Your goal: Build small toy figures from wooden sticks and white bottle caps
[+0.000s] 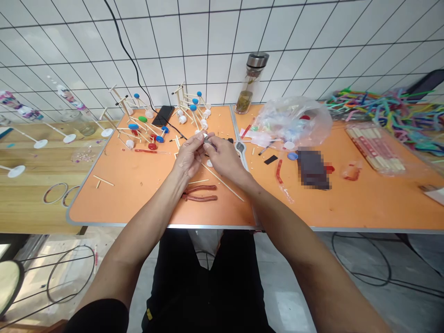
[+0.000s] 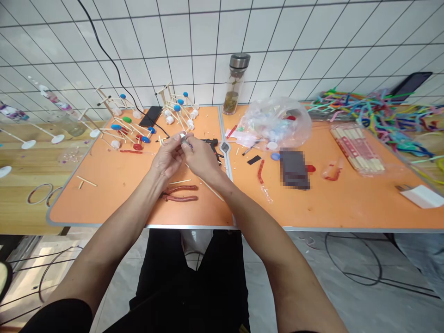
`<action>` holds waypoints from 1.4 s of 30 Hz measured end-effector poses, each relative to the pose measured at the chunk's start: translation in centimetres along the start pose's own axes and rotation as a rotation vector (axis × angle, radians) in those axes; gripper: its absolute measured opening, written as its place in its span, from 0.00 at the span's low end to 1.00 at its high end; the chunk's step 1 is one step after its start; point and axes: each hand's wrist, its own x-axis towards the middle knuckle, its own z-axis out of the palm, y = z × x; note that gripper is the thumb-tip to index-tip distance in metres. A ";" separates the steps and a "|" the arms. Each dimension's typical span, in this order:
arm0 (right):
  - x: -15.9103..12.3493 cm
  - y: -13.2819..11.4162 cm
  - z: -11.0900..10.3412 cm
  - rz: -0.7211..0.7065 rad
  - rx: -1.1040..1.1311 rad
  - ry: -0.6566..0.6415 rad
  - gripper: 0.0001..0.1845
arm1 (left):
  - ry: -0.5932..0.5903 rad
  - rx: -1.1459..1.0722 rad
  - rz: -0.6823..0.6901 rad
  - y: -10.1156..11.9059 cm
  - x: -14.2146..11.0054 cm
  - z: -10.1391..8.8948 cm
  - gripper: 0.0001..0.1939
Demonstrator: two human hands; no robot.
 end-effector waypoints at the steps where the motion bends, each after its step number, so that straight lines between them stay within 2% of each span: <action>1: 0.3 0.0 -0.5 0.056 0.232 -0.078 0.11 | -0.031 -0.010 0.002 0.1 -0.1 0.0 0.03; 4: 0.9 0.1 -1.5 0.287 0.852 -0.468 0.12 | -0.121 -0.044 0.030 0.5 -0.4 0.1 0.05; 6: 1.0 0.3 -1.4 0.328 0.997 -0.507 0.10 | -0.136 -0.041 0.037 0.7 -0.4 0.2 0.08; 8: 0.9 0.6 -0.8 0.295 0.988 -0.422 0.11 | -0.111 -0.020 0.013 0.8 -0.4 0.2 0.11; 10: 0.9 0.9 0.0 0.240 0.892 -0.326 0.13 | -0.065 -0.009 -0.019 0.8 -0.4 0.2 0.10; 12: 1.0 1.3 0.7 0.139 0.700 -0.193 0.15 | -0.022 -0.016 -0.051 0.9 -0.4 0.2 0.08; 14: 1.1 1.7 1.1 0.019 0.407 -0.044 0.13 | 0.010 -0.030 -0.085 1.1 -0.4 0.4 0.11; 16: 0.9 1.8 1.3 -0.049 0.082 0.040 0.12 | 0.035 -0.048 -0.116 1.3 -0.4 0.5 0.16; 18: 0.6 1.8 1.4 -0.048 -0.187 0.043 0.15 | 0.064 -0.069 -0.138 1.5 -0.4 0.7 0.18; 20: 0.2 1.6 1.4 -0.043 -0.357 0.029 0.20 | 0.091 -0.083 -0.151 1.6 -0.3 0.7 0.15; 22: -0.2 1.4 1.6 -0.051 -0.432 0.024 0.23 | 0.105 -0.087 -0.157 1.6 -0.2 0.6 0.11; 25: -0.3 1.3 1.8 -0.054 -0.431 0.027 0.22 | 0.095 -0.081 -0.146 1.3 0.0 0.4 0.08; 28: 0.0 1.2 1.7 -0.062 -0.224 0.040 0.14 | 0.063 -0.055 -0.103 1.0 0.1 0.1 0.07; 30: 0.3 1.1 1.2 -0.018 0.123 -0.007 0.12 | 0.032 -0.043 -0.078 0.9 0.0 0.1 0.08; 32: 0.7 0.8 0.4 0.128 0.568 -0.188 0.15 | -0.016 -0.057 -0.057 0.9 -0.2 0.1 0.10; 34: 1.0 0.4 -0.5 0.301 0.920 -0.440 0.15 | -0.066 -0.083 -0.038 1.0 -0.4 0.2 0.11; 36: 1.1 0.1 -0.9 0.371 1.021 -0.581 0.14 | -0.084 -0.095 -0.029 0.9 -0.4 0.3 0.12; 38: 1.0 0.1 -0.7 0.315 0.814 -0.488 0.16 | -0.054 -0.085 -0.027 0.8 -0.3 0.2 0.12; 40: 0.7 0.4 0.2 0.199 0.477 -0.253 0.14 | 0.001 -0.054 -0.026 0.5 -0.1 0.1 0.09; 42: 0.3 0.9 1.1 0.102 0.215 -0.071 0.10 | 0.037 -0.026 -0.023 0.3 0.1 0.0 0.05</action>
